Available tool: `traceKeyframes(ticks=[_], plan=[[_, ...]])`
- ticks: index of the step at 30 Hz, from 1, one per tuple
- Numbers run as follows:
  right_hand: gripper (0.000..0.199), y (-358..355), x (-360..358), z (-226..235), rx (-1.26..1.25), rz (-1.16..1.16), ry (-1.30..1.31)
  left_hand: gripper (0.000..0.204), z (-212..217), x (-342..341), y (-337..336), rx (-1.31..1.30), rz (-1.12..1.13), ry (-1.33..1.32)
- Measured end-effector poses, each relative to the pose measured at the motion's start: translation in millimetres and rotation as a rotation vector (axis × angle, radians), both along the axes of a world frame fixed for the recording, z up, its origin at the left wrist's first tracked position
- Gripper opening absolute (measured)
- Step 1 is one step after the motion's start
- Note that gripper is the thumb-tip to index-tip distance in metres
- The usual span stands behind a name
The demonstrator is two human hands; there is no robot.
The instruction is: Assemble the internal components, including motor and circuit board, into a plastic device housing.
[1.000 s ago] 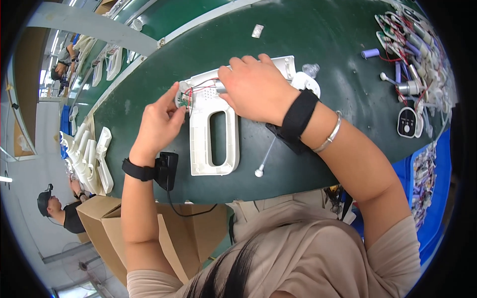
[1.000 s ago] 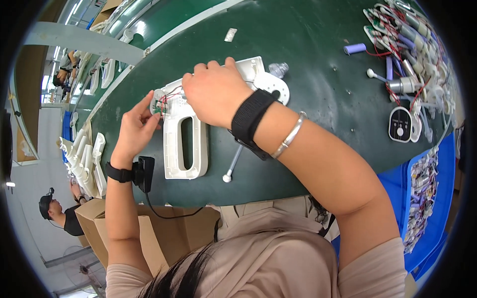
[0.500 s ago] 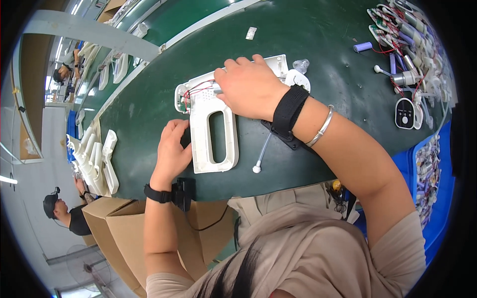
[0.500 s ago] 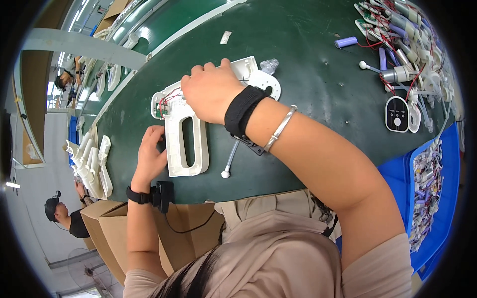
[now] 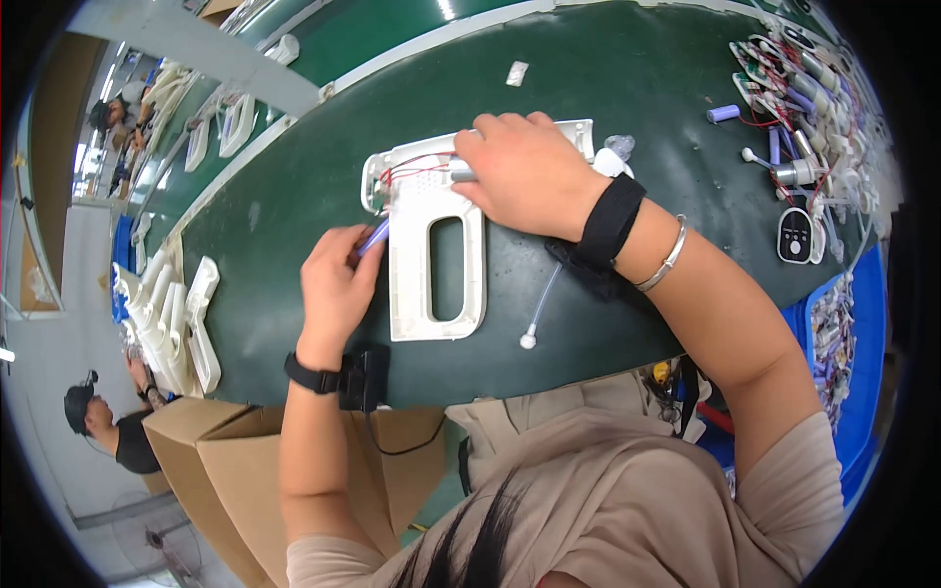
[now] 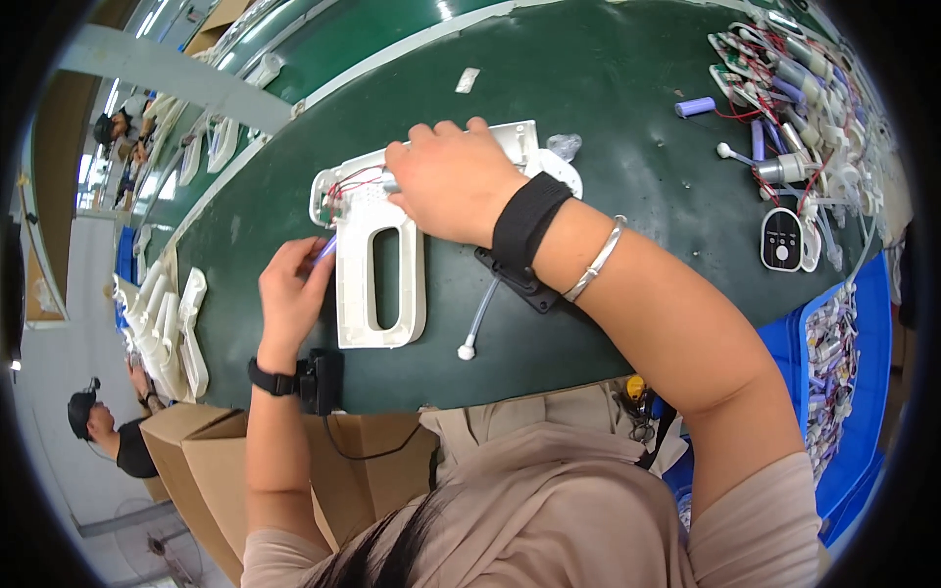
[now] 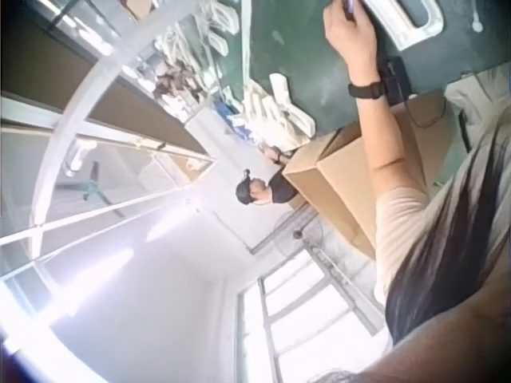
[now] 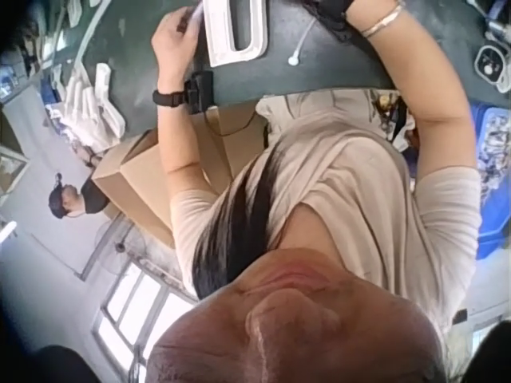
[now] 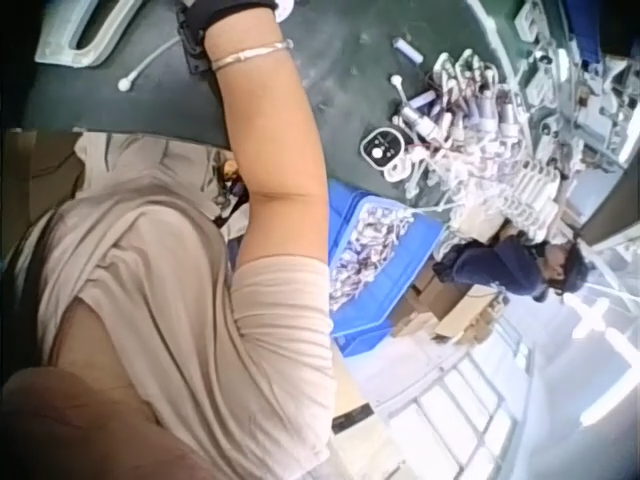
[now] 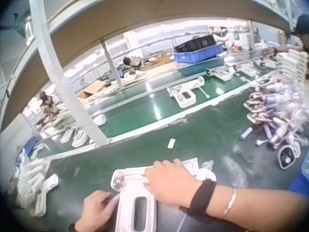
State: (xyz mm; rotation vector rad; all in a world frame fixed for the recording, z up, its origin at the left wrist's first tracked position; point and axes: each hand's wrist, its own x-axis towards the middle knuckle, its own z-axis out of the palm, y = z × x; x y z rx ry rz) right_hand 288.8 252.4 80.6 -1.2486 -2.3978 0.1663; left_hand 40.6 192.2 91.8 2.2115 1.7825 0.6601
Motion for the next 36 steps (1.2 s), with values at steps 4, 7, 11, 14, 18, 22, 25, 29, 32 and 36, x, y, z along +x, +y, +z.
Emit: traceKeyframes(ticks=[4, 7, 11, 14, 18, 22, 25, 29, 32, 36], plan=[[0.03, 3.7, -0.5, 3.5, 0.194, 0.061, 0.082, 0.033, 5.7, -7.1, -11.7, -0.074, 0.143, -0.398], [0.028, -4.1, -7.9, 34.6, 0.323, 0.194, 0.091, 0.036, 26.9, 8.7, -12.9, -0.189, 0.153, -0.711], [0.025, -10.8, -38.0, 22.6, 0.27, 0.264, 0.063, 0.035, 28.6, 16.9, -11.7, -0.366, 0.108, -1.042], [0.011, -3.9, -45.9, 14.8, 0.275, 0.327, 0.094, 0.035, 24.6, 31.2, -20.8, -0.319, 0.109, -0.919], [0.006, -4.2, -48.1, 14.8, 0.227, 0.367, 0.039, 0.033, 24.3, 38.7, -28.5, 0.062, -0.001, -0.209], [0.005, 4.7, -40.9, 23.1, 0.204, 0.381, -0.012, 0.045, 26.2, 48.4, -37.3, 0.149, -0.023, 0.083], [0.006, 12.7, -37.7, 21.7, 0.136, 0.384, -0.112, 0.042, 16.9, 54.6, -37.7, 0.128, -0.025, 0.107], [0.007, 13.4, -37.9, 20.4, 0.112, 0.408, -0.197, 0.031, 13.4, 58.2, -38.8, 0.093, -0.026, 0.205], [0.008, 13.4, -37.3, 18.4, 0.085, 0.437, -0.208, 0.024, 7.2, 57.1, -39.6, 0.126, -0.044, 0.239], [0.008, 12.1, -33.8, 13.9, 0.137, 0.436, -0.18, 0.02, 6.7, 57.5, -39.9, 0.162, -0.068, 0.209]])
